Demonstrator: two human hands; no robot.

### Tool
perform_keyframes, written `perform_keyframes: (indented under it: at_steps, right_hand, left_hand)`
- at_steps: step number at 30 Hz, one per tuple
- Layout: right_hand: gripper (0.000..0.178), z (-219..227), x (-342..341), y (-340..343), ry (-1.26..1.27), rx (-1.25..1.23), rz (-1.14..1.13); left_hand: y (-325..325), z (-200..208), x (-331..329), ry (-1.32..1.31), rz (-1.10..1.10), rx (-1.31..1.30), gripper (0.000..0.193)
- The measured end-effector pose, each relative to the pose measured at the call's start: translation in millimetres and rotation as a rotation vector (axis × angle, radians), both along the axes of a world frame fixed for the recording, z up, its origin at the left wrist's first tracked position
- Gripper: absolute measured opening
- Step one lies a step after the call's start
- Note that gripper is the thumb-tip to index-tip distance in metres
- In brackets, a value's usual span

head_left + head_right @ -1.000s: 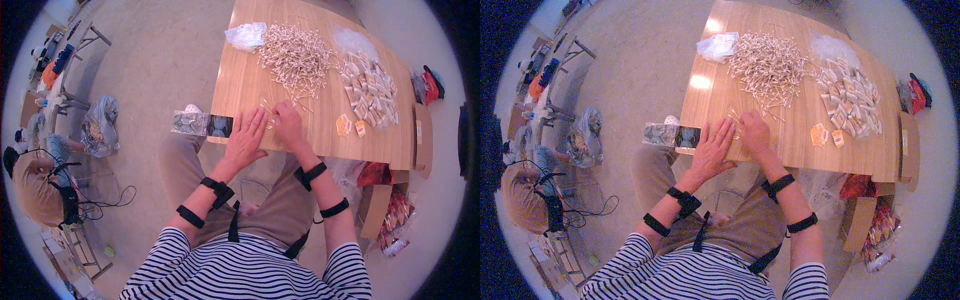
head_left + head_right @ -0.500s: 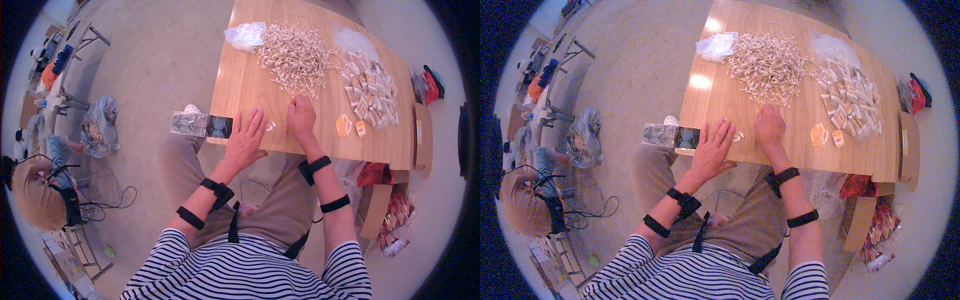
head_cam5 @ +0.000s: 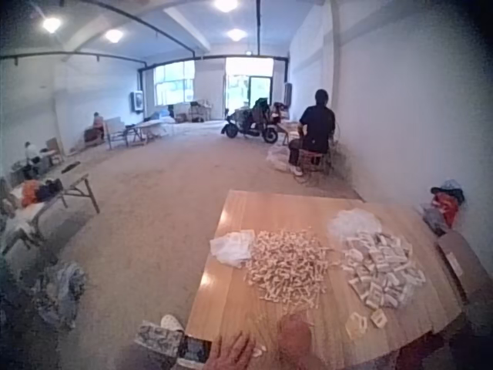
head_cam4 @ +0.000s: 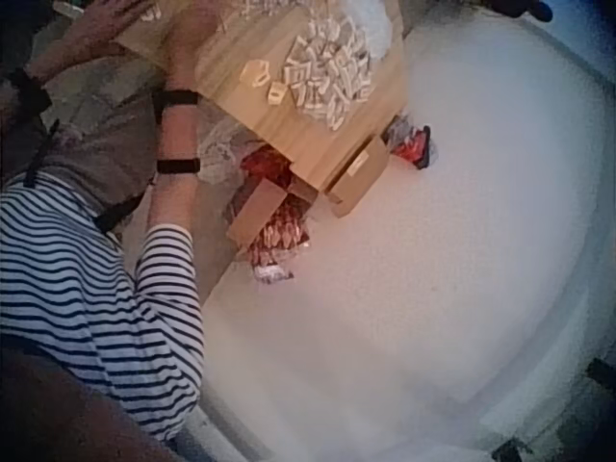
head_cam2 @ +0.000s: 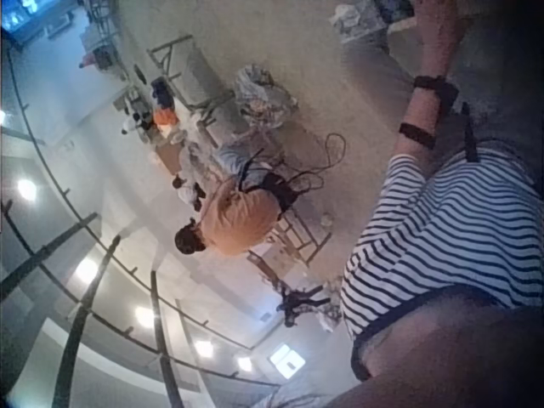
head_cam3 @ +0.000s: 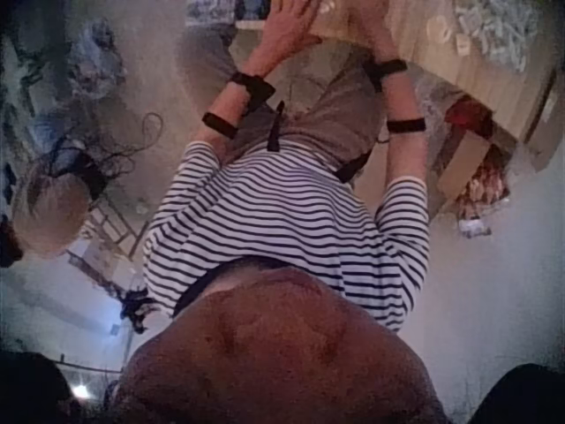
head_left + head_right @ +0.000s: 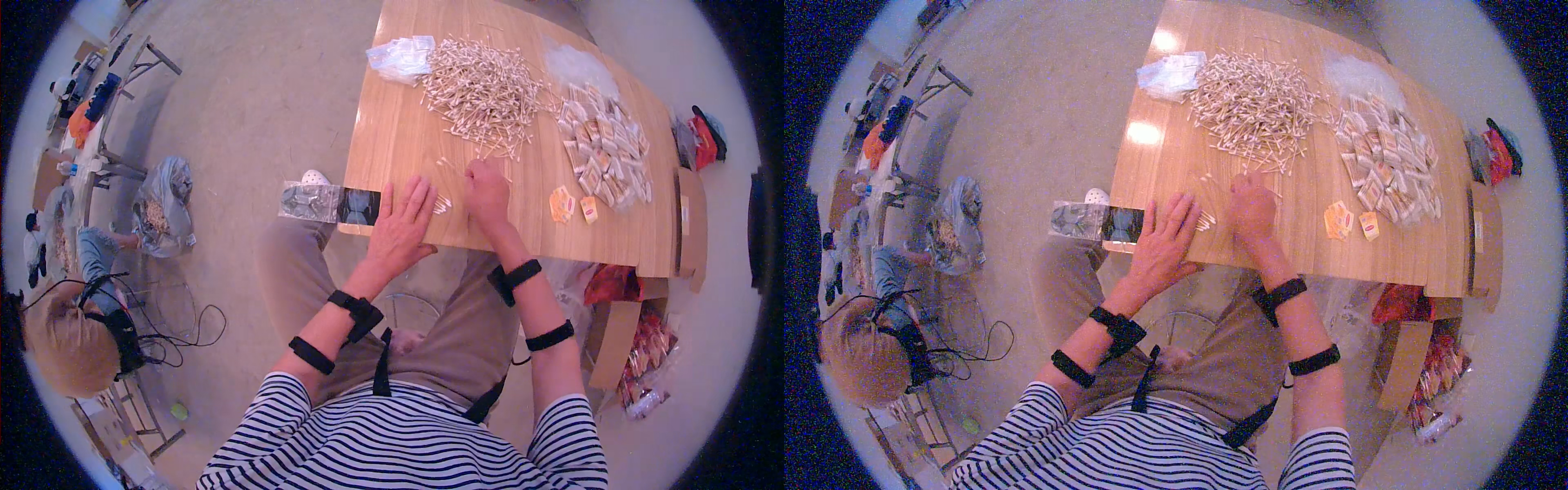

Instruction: Packaging cotton swabs into small plastic bags.

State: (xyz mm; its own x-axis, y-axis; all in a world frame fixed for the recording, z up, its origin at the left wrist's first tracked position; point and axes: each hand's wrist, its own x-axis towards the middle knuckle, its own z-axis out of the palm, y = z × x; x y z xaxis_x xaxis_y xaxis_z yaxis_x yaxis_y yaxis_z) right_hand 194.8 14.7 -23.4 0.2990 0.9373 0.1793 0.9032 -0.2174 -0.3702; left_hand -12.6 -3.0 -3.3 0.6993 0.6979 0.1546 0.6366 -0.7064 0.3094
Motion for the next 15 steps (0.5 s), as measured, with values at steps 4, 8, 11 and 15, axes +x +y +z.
perform_keyframes:
  at_steps: [4,8,11,15]
  right_hand:
    - [0.009,-2,-3,-5,0.137,0.11,0.173]
    - [0.008,2,-1,3,0.228,0.088,0.084]
    - [0.007,2,3,6,0.261,0.019,-0.034]
    - [0.006,9,2,6,0.297,0.035,-0.032]
  left_hand:
    - [0,-2,0,0.009,-0.003,0.003,0.108]
    - [1,-2,1,0.035,-0.001,0.009,0.11]
    - [0,-1,1,0.05,0.001,0.015,0.111]
    - [0,-3,1,0.066,0.011,0.026,0.113]
